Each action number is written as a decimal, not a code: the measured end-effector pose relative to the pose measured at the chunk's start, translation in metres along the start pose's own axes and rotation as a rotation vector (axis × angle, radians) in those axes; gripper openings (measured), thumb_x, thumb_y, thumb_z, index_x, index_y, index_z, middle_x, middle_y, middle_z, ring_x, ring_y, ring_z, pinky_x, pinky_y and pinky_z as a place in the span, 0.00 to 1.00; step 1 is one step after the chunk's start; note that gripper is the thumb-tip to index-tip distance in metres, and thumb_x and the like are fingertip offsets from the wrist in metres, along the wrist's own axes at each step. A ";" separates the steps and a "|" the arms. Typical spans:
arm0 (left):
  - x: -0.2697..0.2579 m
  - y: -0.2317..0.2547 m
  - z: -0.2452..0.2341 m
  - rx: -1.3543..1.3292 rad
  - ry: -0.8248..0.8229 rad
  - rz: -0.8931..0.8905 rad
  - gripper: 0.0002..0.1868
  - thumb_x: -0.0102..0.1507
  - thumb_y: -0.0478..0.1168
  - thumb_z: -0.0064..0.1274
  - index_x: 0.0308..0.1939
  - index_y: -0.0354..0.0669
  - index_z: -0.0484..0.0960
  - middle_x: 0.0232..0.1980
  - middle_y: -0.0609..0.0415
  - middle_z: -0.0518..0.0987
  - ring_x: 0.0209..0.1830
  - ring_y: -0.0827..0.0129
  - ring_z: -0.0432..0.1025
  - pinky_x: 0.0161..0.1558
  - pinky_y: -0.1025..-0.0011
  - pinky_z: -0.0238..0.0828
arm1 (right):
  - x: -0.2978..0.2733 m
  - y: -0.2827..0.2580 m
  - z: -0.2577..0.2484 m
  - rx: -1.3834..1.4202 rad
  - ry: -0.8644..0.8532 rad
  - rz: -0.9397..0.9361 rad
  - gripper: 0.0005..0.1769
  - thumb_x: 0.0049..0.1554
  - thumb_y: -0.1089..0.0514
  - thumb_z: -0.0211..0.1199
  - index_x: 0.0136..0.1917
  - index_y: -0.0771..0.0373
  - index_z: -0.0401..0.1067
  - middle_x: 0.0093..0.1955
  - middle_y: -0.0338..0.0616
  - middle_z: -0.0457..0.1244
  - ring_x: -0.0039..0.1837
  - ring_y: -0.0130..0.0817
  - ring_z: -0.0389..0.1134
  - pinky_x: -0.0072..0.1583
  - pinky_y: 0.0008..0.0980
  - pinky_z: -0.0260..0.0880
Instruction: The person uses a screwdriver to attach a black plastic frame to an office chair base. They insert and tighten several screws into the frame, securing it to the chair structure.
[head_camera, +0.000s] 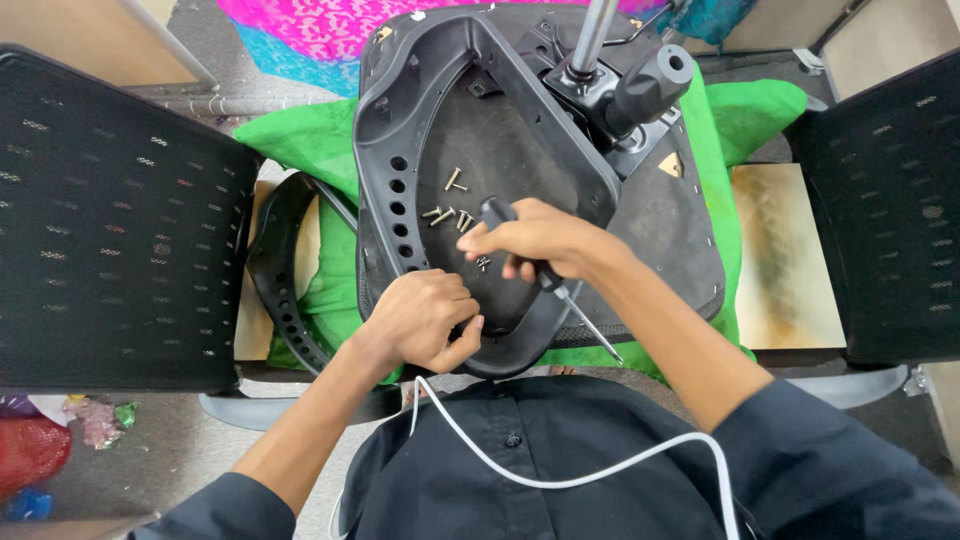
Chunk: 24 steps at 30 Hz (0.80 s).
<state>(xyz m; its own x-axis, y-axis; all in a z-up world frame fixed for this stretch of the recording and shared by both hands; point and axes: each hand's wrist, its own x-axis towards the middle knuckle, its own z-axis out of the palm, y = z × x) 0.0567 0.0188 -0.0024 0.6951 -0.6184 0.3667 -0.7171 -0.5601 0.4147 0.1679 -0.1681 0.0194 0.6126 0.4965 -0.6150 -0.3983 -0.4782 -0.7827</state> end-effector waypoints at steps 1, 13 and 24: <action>0.000 0.000 0.001 0.002 0.004 -0.007 0.12 0.55 0.41 0.55 0.19 0.41 0.78 0.22 0.49 0.74 0.25 0.53 0.71 0.32 0.59 0.68 | 0.011 -0.001 0.010 -0.042 -0.049 0.023 0.14 0.52 0.52 0.70 0.48 0.61 0.80 0.41 0.37 0.69 0.31 0.23 0.62 0.28 0.25 0.54; -0.001 -0.001 0.000 -0.007 -0.016 -0.015 0.14 0.57 0.44 0.55 0.19 0.42 0.78 0.22 0.48 0.74 0.26 0.53 0.72 0.33 0.57 0.69 | 0.073 0.023 0.040 0.336 -0.298 0.235 0.12 0.55 0.52 0.71 0.44 0.58 0.71 0.29 0.29 0.56 0.25 0.14 0.50 0.24 0.16 0.44; 0.007 0.003 -0.011 -0.034 -0.193 -0.044 0.16 0.57 0.45 0.53 0.18 0.41 0.78 0.21 0.46 0.75 0.25 0.51 0.72 0.33 0.54 0.69 | 0.064 0.006 0.043 0.135 -0.140 0.199 0.13 0.52 0.54 0.74 0.41 0.58 0.71 0.30 0.31 0.60 0.25 0.17 0.50 0.26 0.20 0.43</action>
<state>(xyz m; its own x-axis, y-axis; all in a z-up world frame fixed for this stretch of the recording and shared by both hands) 0.0604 0.0189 0.0101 0.7005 -0.6899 0.1825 -0.6821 -0.5721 0.4554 0.1758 -0.1077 -0.0287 0.4168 0.5019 -0.7579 -0.5949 -0.4799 -0.6449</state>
